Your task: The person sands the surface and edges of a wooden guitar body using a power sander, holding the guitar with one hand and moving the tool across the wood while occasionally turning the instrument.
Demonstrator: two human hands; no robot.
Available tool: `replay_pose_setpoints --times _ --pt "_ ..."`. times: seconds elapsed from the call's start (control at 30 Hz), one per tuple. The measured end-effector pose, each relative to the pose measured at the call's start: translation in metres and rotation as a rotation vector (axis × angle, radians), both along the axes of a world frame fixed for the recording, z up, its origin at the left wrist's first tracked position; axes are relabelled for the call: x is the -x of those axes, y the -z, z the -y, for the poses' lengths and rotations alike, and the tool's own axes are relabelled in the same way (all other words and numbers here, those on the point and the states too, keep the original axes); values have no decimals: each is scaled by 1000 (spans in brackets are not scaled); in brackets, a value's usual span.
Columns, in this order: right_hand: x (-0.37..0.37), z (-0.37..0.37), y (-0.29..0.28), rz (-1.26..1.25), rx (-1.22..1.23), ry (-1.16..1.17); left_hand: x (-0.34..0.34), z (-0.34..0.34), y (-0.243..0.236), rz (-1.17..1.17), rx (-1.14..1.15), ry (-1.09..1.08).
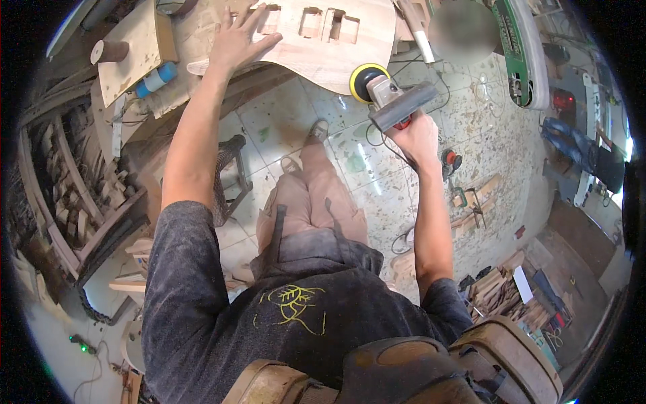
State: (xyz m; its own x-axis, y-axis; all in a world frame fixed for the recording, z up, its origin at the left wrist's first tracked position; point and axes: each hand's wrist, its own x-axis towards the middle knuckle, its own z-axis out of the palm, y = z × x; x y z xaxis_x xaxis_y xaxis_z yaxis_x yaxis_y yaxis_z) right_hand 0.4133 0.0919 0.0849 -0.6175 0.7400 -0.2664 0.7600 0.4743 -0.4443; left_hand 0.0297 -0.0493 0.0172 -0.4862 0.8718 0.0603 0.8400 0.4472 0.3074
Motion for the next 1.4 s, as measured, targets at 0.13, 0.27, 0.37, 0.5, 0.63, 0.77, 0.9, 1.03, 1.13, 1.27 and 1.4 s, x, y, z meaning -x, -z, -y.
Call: replay_pose_setpoints --times 0.13,0.27,0.37,0.5,0.63,0.77,0.9,1.03,1.13,1.27,1.4 --pt "2 12 3 -43 30 -54 -3 -3 -3 16 18 -10" --pt "12 26 1 14 17 -124 -1 1 -6 -19 8 15" --pt "7 7 -1 1 3 -8 -1 0 -6 1 -3 -2" --pt "5 -6 -7 63 36 10 -5 -2 -9 3 -11 5" --pt "25 23 -11 35 48 -110 -4 1 -11 17 10 -17" --pt "20 9 -5 91 76 -80 0 2 -5 11 -11 1" --pt "7 -33 -12 148 69 -8 2 -4 8 -21 -10 19" --pt "6 -49 -11 49 -70 52 19 1 45 -153 -97 15" --pt "9 -33 -9 68 38 -50 15 -2 46 -151 -103 23" --pt "34 8 -10 18 65 -180 11 1 36 -150 -49 26" --pt "42 -16 -27 95 79 -163 15 5 35 -147 -38 19"
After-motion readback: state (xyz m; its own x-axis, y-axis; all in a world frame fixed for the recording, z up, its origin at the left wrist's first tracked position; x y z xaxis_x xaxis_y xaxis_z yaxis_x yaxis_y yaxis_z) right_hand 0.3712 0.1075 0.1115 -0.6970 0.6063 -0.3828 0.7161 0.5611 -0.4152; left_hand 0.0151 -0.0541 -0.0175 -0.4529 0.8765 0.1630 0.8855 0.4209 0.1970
